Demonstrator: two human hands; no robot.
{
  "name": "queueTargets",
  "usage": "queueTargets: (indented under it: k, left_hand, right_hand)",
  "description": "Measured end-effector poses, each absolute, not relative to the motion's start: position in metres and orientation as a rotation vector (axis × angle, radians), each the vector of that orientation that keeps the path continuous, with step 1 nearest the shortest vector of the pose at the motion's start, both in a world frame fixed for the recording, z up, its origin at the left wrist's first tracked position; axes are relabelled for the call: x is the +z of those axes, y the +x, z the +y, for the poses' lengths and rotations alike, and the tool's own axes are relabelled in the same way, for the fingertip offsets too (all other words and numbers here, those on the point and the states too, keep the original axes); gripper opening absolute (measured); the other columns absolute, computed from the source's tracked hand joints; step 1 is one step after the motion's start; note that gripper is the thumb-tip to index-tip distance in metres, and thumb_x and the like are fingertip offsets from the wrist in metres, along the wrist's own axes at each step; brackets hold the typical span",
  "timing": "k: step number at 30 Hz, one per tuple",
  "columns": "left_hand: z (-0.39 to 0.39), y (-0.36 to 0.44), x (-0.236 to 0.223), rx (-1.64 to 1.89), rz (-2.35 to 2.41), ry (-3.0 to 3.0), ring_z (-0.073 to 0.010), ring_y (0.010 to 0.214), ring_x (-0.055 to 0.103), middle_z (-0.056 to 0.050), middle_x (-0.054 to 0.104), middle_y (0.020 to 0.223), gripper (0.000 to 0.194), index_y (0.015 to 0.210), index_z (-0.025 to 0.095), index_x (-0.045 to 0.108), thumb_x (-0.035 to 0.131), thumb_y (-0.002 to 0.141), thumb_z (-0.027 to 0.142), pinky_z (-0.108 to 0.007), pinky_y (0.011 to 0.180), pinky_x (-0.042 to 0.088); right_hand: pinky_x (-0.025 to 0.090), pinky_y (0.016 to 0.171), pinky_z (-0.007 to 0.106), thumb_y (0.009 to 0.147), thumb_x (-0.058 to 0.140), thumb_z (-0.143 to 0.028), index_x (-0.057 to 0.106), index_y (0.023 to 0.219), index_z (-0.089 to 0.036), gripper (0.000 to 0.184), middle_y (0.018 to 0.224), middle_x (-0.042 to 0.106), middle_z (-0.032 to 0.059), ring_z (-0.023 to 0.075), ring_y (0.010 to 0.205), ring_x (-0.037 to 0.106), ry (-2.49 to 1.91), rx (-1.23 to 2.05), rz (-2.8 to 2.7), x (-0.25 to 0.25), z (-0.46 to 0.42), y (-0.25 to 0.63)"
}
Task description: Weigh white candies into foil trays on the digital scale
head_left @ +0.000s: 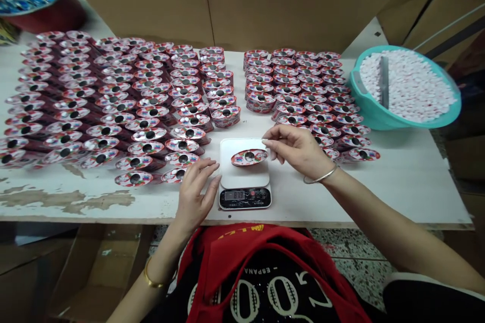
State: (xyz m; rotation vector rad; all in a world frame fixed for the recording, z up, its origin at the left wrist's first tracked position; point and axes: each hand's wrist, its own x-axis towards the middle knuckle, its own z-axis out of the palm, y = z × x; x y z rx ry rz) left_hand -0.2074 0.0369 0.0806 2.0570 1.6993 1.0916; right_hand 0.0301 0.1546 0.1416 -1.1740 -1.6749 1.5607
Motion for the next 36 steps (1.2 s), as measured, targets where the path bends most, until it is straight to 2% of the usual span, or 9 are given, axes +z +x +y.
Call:
queueTargets:
  k: [3,6,12,17,20,23,27,31,36]
  left_hand:
    - [0.040,-0.206,0.081,1.093,1.693,2.073,-0.0214,0.113,0.058,-0.009,0.062,0.117,0.027,0.117,0.021,0.060,0.057,0.090,0.020,-0.040,0.098,0.047]
    - [0.041,-0.205,0.082,1.093,1.690,2.070,-0.0214,0.113,0.058,-0.009,0.062,0.117,0.028,0.117,0.021,0.059,0.057,0.090,0.020,-0.040,0.096,0.048]
    - [0.045,-0.202,0.085,1.060,1.672,2.100,-0.0211,0.114,0.056,-0.008,0.061,0.118,0.029,0.120,0.023,0.057,0.056,0.091,0.023,-0.038,0.096,0.047]
    - [0.077,-0.181,0.095,0.608,1.538,2.383,-0.0278,0.117,0.053,-0.014,0.055,0.128,0.063,0.138,0.018,0.040,0.064,0.084,0.039,-0.043,0.096,0.044]
    - [0.116,-0.168,0.102,0.313,1.473,2.525,-0.0262,0.103,0.058,-0.010,0.063,0.112,0.041,0.127,0.018,0.049,0.057,0.087,0.027,-0.040,0.086,0.044]
    - [0.166,-0.158,0.104,0.235,1.547,2.600,-0.0265,0.099,0.058,-0.010,0.064,0.105,0.028,0.115,0.018,0.054,0.052,0.088,0.022,-0.039,0.081,0.041]
    - [0.226,-0.141,0.097,0.226,1.572,2.646,-0.0266,0.102,0.058,-0.011,0.064,0.106,0.028,0.114,0.018,0.056,0.052,0.087,0.019,-0.039,0.083,0.038]
    - [0.247,-0.133,0.092,0.216,1.638,2.656,-0.0284,0.107,0.056,-0.013,0.062,0.111,0.029,0.115,0.018,0.056,0.052,0.086,0.018,-0.041,0.086,0.036]
    - [0.226,-0.166,0.098,0.263,1.828,2.601,-0.0305,0.109,0.051,-0.014,0.058,0.117,0.030,0.115,0.019,0.056,0.054,0.089,0.034,-0.043,0.088,0.036]
  right_hand:
    - [0.047,0.053,0.021,0.078,0.070,-0.039,0.062,0.080,-0.012,0.028,0.068,0.061,0.0019,0.0079,0.056,0.055,-1.184,1.600,-1.616,0.139,0.155,0.036]
    - [0.051,0.061,0.024,0.079,0.070,-0.036,0.064,0.086,-0.013,0.025,0.075,0.066,0.0038,0.0098,0.062,0.060,-1.159,1.624,-1.602,0.136,0.151,0.034]
    - [0.047,0.057,0.021,0.087,0.060,-0.026,0.066,0.091,-0.013,0.015,0.075,0.064,0.0020,0.0080,0.061,0.055,-1.080,1.499,-1.715,0.136,0.140,0.014]
    - [0.045,0.056,0.020,0.089,0.059,-0.029,0.065,0.095,-0.014,0.017,0.078,0.062,0.0019,0.0080,0.064,0.054,-1.045,1.396,-1.547,0.144,0.140,0.019]
    - [0.042,0.053,0.020,0.089,0.059,-0.031,0.066,0.093,-0.015,0.019,0.078,0.062,0.0024,0.0078,0.061,0.052,-1.103,1.362,-1.463,0.146,0.136,0.036]
    - [0.040,0.050,0.020,0.089,0.059,-0.035,0.066,0.091,-0.015,0.021,0.079,0.062,0.0034,0.0081,0.060,0.050,-1.181,1.317,-1.395,0.142,0.128,0.055]
    - [0.039,0.049,0.021,0.087,0.062,-0.041,0.066,0.091,-0.016,0.026,0.078,0.060,0.0039,0.0097,0.059,0.050,-1.293,1.334,-1.267,0.133,0.116,0.074]
    - [0.037,0.046,0.022,0.084,0.064,-0.048,0.065,0.096,-0.017,0.033,0.077,0.059,0.0043,0.0112,0.058,0.050,-1.341,1.415,-1.136,0.125,0.105,0.081]
    - [0.037,0.045,0.022,0.083,0.065,-0.050,0.065,0.096,-0.017,0.035,0.075,0.059,0.0036,0.0108,0.055,0.050,-1.371,1.574,-1.113,0.111,0.088,0.077]
